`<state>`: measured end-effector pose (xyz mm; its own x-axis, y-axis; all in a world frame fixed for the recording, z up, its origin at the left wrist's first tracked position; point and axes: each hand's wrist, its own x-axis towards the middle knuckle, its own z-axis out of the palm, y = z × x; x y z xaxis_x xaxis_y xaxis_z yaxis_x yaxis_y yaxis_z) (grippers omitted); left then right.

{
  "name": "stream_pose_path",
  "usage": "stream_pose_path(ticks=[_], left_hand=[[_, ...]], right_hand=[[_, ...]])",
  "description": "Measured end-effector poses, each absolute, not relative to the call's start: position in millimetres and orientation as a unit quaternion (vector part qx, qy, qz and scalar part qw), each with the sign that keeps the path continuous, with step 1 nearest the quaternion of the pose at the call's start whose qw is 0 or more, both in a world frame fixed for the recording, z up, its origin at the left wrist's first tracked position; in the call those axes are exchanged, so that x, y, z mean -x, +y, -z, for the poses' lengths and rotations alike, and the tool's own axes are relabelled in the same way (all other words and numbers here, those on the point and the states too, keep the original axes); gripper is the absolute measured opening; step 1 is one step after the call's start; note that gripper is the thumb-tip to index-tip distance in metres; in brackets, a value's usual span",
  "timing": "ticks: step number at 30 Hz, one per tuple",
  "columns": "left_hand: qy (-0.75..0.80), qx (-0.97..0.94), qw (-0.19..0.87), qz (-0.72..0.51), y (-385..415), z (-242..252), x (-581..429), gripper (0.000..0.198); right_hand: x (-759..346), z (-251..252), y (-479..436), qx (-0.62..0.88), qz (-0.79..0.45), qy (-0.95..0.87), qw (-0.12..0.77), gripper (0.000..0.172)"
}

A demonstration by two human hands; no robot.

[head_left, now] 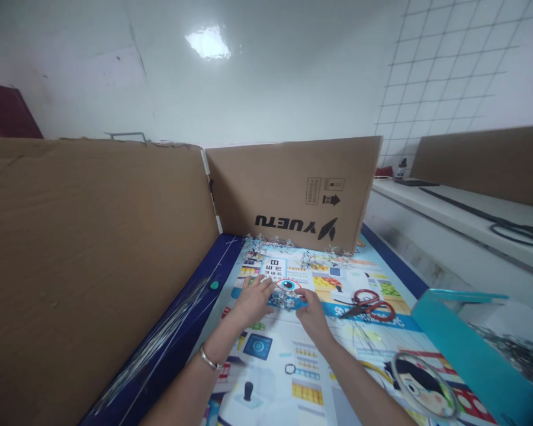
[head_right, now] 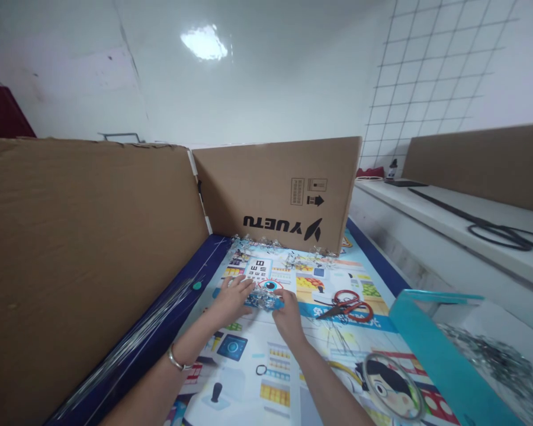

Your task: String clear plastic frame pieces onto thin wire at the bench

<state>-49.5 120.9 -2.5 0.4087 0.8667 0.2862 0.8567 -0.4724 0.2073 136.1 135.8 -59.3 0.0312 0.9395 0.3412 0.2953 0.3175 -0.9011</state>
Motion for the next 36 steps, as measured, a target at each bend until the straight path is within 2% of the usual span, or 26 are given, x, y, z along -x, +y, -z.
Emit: stream_pose_path(ticks=[6, 11, 17, 22, 27, 36], left_hand=[[0.505, -0.844, -0.012, -0.18, 129, 3, 42, 0.034], [0.49, -0.853, -0.006, -0.181, 143, 1, 35, 0.022], [0.456, -0.876, 0.004, -0.158, 168, 2, 41, 0.008], [0.445, -0.887, -0.002, -0.128, 175, 0, 41, 0.007], [0.444, -0.891, 0.002, -0.093, 176, -8, 35, 0.019], [0.48, -0.877, 0.027, -0.007, 174, -21, 28, 0.009]], right_hand=[[-135, 64, 135, 0.482, -0.309, -0.643, 0.51, 0.058], [-134, 63, 135, 0.474, -0.306, -0.658, 0.498, 0.066], [-133, 59, 135, 0.481, -0.303, -0.659, 0.492, 0.066], [-133, 62, 136, 0.484, -0.284, -0.664, 0.494, 0.064], [-132, 64, 138, 0.471, -0.268, -0.679, 0.495, 0.062], [-129, 61, 136, 0.46, -0.292, -0.683, 0.487, 0.053]])
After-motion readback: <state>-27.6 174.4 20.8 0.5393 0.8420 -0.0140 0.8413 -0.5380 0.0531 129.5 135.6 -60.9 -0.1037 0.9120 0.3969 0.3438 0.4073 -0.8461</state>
